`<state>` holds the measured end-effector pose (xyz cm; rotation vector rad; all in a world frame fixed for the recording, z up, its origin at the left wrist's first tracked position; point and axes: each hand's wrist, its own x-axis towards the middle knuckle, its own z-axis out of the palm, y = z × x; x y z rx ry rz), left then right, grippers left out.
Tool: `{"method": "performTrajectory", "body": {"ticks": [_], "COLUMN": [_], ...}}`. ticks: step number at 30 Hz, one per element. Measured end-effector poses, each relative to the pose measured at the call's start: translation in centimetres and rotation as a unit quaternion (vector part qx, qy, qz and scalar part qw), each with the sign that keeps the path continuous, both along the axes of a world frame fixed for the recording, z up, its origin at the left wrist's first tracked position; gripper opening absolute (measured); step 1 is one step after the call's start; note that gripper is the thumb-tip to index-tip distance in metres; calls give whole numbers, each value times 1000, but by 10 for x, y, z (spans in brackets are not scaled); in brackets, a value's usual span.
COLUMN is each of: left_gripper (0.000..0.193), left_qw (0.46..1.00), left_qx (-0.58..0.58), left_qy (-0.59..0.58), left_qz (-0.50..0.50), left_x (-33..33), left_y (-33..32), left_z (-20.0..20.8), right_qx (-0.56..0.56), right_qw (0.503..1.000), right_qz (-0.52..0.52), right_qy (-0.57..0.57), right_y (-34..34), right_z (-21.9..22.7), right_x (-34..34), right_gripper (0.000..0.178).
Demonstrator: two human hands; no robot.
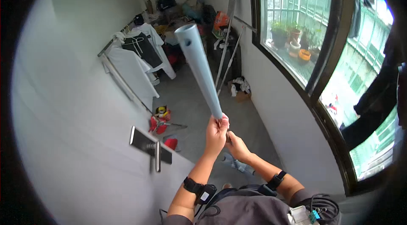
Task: Assemble a flat mop by attaching the mop head and handle segments.
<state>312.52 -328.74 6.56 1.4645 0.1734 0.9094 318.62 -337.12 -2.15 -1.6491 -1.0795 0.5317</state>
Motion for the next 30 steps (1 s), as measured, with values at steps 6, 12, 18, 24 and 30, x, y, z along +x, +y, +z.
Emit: {"method": "performTrajectory", "body": {"ticks": [6,12,18,24,30], "left_gripper": [19,40,31,27,26], "left_qw": [1000,990,942,868,738], "left_qx": [3,132,175,97,114], "left_qy": [3,58,284,486,659], "left_qz": [-13,-8,-36,6,90], "left_x": [105,178,206,135,15], "left_y": [61,139,256,312,335], "left_z": [10,11,-80,-139,-294], "right_qx": [109,104,40,-6,-15], "right_qw": [991,993,997,998,995], "right_qz": [-77,-55,5,36,100], "right_qy": [-15,29,61,54,10], "right_y": [68,144,238,340,461], "right_z": [3,26,-20,-16,-15], "right_x": [92,194,298,370,423], "right_gripper": [18,25,25,22,16]}}
